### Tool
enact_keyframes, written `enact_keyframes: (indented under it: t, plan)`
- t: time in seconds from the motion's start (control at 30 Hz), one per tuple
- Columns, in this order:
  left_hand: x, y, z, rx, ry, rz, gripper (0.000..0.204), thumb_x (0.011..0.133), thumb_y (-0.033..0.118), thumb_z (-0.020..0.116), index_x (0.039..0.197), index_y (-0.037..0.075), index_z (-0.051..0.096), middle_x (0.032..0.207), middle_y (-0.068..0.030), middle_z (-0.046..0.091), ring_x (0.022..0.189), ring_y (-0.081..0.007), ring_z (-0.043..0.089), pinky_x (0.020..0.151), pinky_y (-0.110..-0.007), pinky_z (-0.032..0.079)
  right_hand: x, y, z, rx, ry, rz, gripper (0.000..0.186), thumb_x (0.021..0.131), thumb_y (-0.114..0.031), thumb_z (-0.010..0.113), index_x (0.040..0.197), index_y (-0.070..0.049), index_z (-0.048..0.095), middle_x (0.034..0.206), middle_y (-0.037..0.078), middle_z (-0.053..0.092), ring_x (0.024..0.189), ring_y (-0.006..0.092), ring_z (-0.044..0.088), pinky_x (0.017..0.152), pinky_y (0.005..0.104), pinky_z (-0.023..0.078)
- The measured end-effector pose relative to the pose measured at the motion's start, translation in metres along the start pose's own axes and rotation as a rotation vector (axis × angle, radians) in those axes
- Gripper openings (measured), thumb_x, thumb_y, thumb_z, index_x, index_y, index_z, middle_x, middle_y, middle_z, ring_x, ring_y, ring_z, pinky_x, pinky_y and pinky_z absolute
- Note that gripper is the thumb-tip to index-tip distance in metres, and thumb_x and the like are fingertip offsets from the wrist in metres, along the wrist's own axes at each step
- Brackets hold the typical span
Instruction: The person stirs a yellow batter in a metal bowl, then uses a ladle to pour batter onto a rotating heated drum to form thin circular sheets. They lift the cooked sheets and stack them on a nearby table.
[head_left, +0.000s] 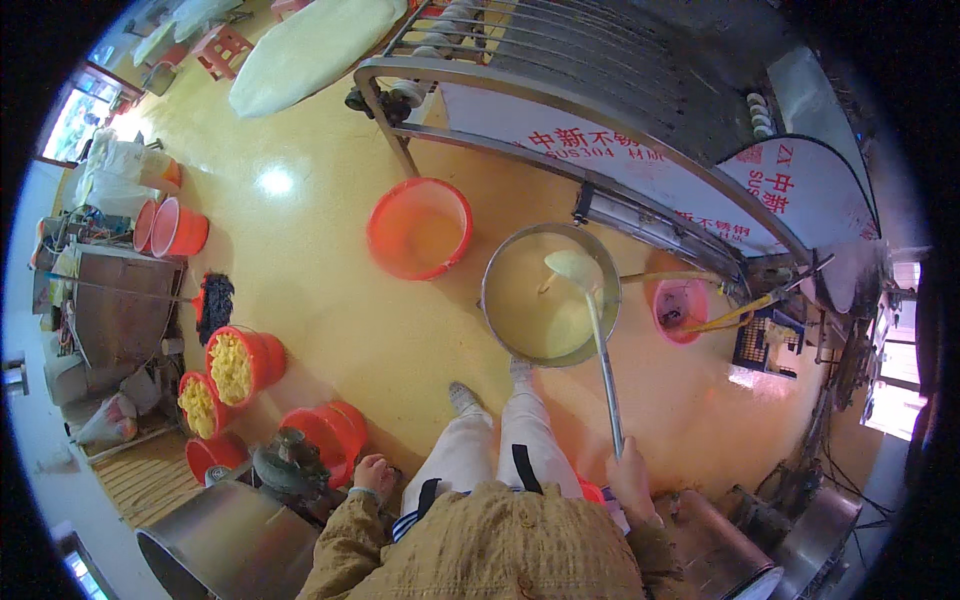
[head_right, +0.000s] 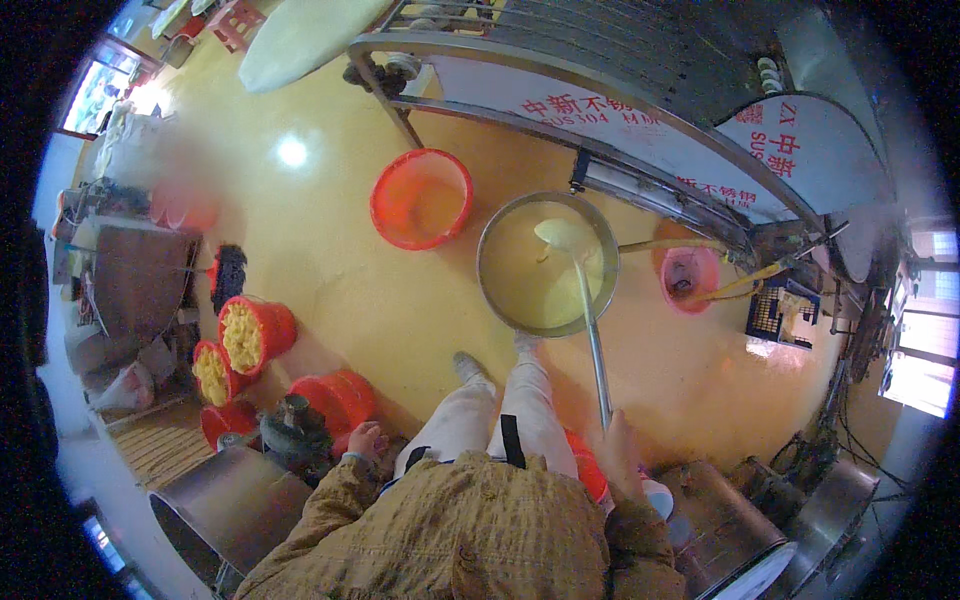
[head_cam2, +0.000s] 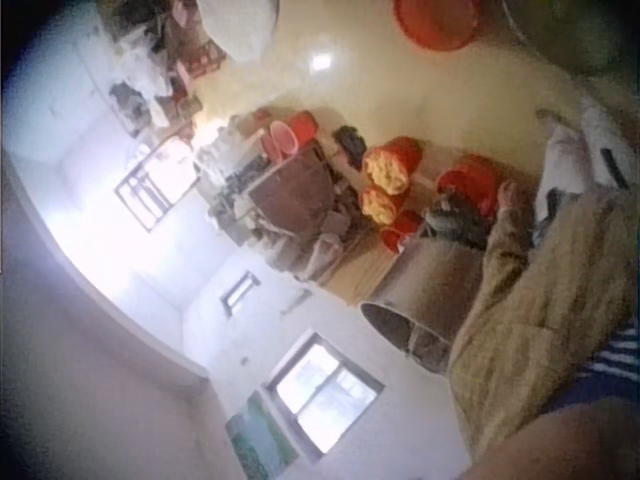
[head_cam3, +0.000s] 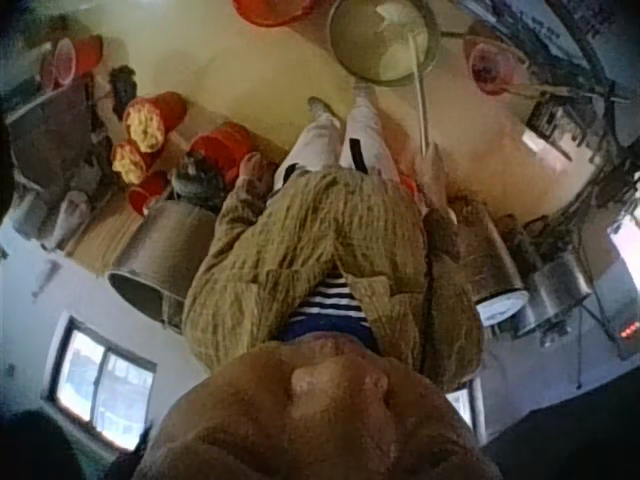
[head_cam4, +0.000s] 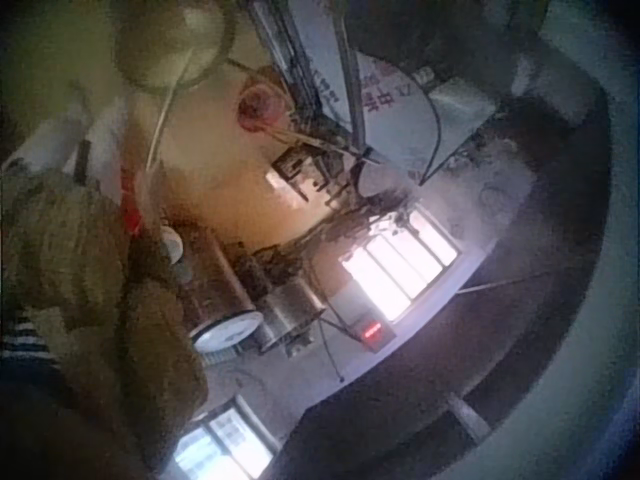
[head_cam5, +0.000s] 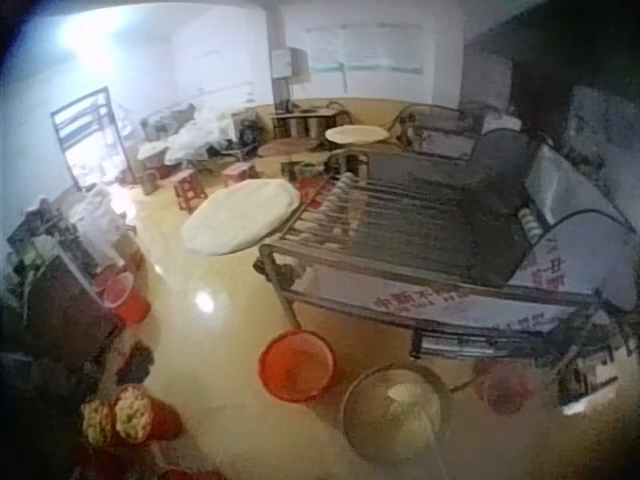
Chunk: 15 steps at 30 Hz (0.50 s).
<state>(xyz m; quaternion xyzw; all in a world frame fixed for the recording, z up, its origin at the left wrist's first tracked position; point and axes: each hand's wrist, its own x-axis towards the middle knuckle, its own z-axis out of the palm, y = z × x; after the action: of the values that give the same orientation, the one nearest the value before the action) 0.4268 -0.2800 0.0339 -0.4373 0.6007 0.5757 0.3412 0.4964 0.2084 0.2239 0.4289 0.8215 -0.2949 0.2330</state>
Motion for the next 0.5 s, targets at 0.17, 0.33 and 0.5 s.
enact_keyframes:
  t: [0.17,0.33,0.5]
  plan:
    - [0.007,-0.013,-0.019,-0.065,-0.003,-0.001,0.020,0.085,0.008,0.053,0.104,0.002,0.053,0.080,-0.0076,0.056,0.061,-0.0163,0.055,0.049,-0.027,0.046,0.013,0.009,0.028,-0.100,0.011,0.095,0.026,0.081,-0.014,0.050,0.104,-0.003,0.044,0.089,0.025,0.060,0.081,0.0425,0.059,0.067,0.0497,0.046]
    - [0.009,-0.023,-0.032,-0.015,0.016,0.000,0.019,0.084,0.008,0.054,0.102,0.002,0.054,0.077,-0.0079,0.055,0.060,-0.0164,0.055,0.049,-0.028,0.046,0.074,0.027,0.078,-0.015,0.071,0.013,0.026,0.080,-0.014,0.052,0.102,-0.003,0.045,0.087,0.026,0.061,0.083,0.0425,0.060,0.067,0.0482,0.048]
    - [-0.001,-0.027,-0.047,0.031,0.061,-0.044,0.018,0.083,0.007,0.055,0.100,0.002,0.054,0.074,-0.0079,0.054,0.059,-0.0160,0.053,0.049,-0.028,0.045,0.085,0.041,0.116,0.056,0.104,0.071,0.021,0.078,-0.012,0.053,0.095,-0.001,0.046,0.076,0.023,0.059,0.070,0.0385,0.061,0.058,0.0473,0.048]
